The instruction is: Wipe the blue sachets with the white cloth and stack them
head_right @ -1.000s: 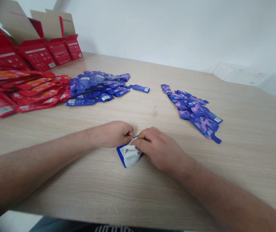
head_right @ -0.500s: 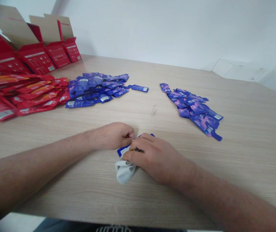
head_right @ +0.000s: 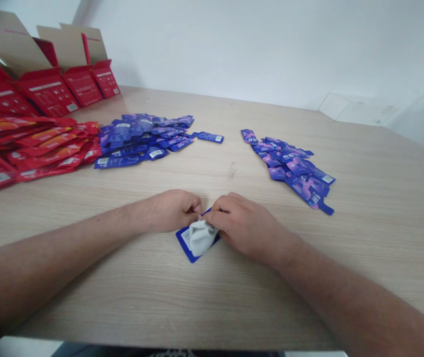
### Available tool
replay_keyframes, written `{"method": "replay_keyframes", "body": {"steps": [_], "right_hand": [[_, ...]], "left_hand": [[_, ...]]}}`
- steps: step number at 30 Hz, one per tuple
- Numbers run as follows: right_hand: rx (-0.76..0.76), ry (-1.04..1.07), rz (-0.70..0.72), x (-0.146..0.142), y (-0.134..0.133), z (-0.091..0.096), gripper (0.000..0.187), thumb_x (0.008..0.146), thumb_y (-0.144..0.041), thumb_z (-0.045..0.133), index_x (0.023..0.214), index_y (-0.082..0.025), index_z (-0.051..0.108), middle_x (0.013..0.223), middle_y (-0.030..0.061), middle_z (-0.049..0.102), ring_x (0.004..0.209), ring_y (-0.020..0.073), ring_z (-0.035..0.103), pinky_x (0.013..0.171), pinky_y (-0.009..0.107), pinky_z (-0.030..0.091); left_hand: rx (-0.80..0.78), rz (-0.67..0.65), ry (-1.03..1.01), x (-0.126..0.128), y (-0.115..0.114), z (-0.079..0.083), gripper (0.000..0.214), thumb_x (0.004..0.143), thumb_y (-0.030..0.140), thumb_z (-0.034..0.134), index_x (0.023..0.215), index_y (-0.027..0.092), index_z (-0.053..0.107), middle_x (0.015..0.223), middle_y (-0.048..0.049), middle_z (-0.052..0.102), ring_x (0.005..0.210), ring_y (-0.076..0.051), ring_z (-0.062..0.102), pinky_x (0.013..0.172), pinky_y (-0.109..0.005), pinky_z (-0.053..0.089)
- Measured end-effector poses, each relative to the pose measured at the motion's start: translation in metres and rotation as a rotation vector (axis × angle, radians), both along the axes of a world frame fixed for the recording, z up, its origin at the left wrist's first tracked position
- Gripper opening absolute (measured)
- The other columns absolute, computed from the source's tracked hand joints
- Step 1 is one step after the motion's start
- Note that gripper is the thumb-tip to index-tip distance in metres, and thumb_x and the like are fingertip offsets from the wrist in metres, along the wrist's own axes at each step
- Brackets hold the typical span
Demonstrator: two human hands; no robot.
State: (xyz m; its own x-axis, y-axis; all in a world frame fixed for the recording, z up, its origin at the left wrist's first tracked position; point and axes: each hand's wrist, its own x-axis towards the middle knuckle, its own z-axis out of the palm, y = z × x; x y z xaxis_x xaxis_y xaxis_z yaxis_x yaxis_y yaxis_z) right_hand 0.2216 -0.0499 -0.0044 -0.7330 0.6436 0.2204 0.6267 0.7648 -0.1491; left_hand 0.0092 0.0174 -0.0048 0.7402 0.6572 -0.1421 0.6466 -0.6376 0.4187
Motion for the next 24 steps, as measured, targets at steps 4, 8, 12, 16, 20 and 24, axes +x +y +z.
{"method": "replay_keyframes", "body": {"steps": [4, 8, 12, 16, 20, 24], "right_hand": [[0.012, 0.021, 0.052, -0.004, -0.004, 0.001, 0.027, 0.091, -0.013, 0.056, 0.112, -0.024, 0.068, 0.104, 0.0062, 0.066, 0.099, 0.0213, 0.057, 0.088, 0.037, 0.048], [-0.022, 0.014, 0.141, -0.004, -0.005, 0.002, 0.030, 0.091, -0.012, 0.055, 0.114, -0.027, 0.067, 0.105, 0.0048, 0.066, 0.100, 0.0201, 0.058, 0.090, 0.036, 0.048], [0.033, 0.032, -0.022, 0.001, 0.002, -0.002, 0.028, 0.086, -0.010, 0.058, 0.109, -0.022, 0.068, 0.102, 0.0077, 0.065, 0.097, 0.0223, 0.058, 0.084, 0.037, 0.050], [-0.011, 0.014, 0.131, -0.003, -0.003, 0.000, 0.028, 0.092, -0.013, 0.054, 0.113, -0.025, 0.067, 0.106, 0.0050, 0.066, 0.102, 0.0206, 0.057, 0.091, 0.036, 0.047], [-0.052, -0.006, 0.131, 0.005, 0.003, 0.004, 0.032, 0.088, -0.008, 0.055, 0.112, -0.025, 0.068, 0.106, 0.0049, 0.067, 0.103, 0.0203, 0.058, 0.092, 0.035, 0.047], [0.015, 0.013, -0.048, 0.010, 0.011, 0.000, 0.027, 0.081, -0.007, 0.058, 0.103, -0.019, 0.069, 0.101, 0.0082, 0.065, 0.096, 0.0227, 0.058, 0.085, 0.036, 0.048]], "left_hand": [[-0.011, -0.010, -0.005, -0.001, 0.000, 0.000, 0.020, 0.083, 0.028, 0.051, 0.083, 0.023, 0.071, 0.071, 0.0010, 0.070, 0.063, -0.013, 0.057, 0.054, -0.025, 0.033], [-0.011, -0.013, -0.008, -0.001, 0.000, 0.000, 0.019, 0.084, 0.029, 0.052, 0.081, 0.023, 0.070, 0.069, 0.0016, 0.068, 0.061, -0.013, 0.057, 0.054, -0.025, 0.033], [-0.017, 0.014, -0.011, 0.000, 0.000, 0.000, 0.020, 0.084, 0.032, 0.052, 0.077, 0.023, 0.068, 0.066, 0.0023, 0.067, 0.060, -0.012, 0.055, 0.053, -0.025, 0.032], [-0.022, -0.017, -0.011, 0.000, 0.001, 0.000, 0.019, 0.084, 0.029, 0.051, 0.080, 0.024, 0.069, 0.068, 0.0029, 0.068, 0.061, -0.012, 0.056, 0.055, -0.025, 0.033], [-0.018, -0.008, -0.003, 0.001, 0.002, -0.002, 0.019, 0.083, 0.029, 0.051, 0.081, 0.025, 0.069, 0.068, 0.0028, 0.068, 0.062, -0.013, 0.056, 0.055, -0.025, 0.033], [-0.026, 0.023, 0.022, 0.002, 0.001, -0.002, 0.019, 0.080, 0.026, 0.051, 0.081, 0.025, 0.070, 0.069, 0.0024, 0.069, 0.062, -0.013, 0.056, 0.055, -0.026, 0.032]]}}
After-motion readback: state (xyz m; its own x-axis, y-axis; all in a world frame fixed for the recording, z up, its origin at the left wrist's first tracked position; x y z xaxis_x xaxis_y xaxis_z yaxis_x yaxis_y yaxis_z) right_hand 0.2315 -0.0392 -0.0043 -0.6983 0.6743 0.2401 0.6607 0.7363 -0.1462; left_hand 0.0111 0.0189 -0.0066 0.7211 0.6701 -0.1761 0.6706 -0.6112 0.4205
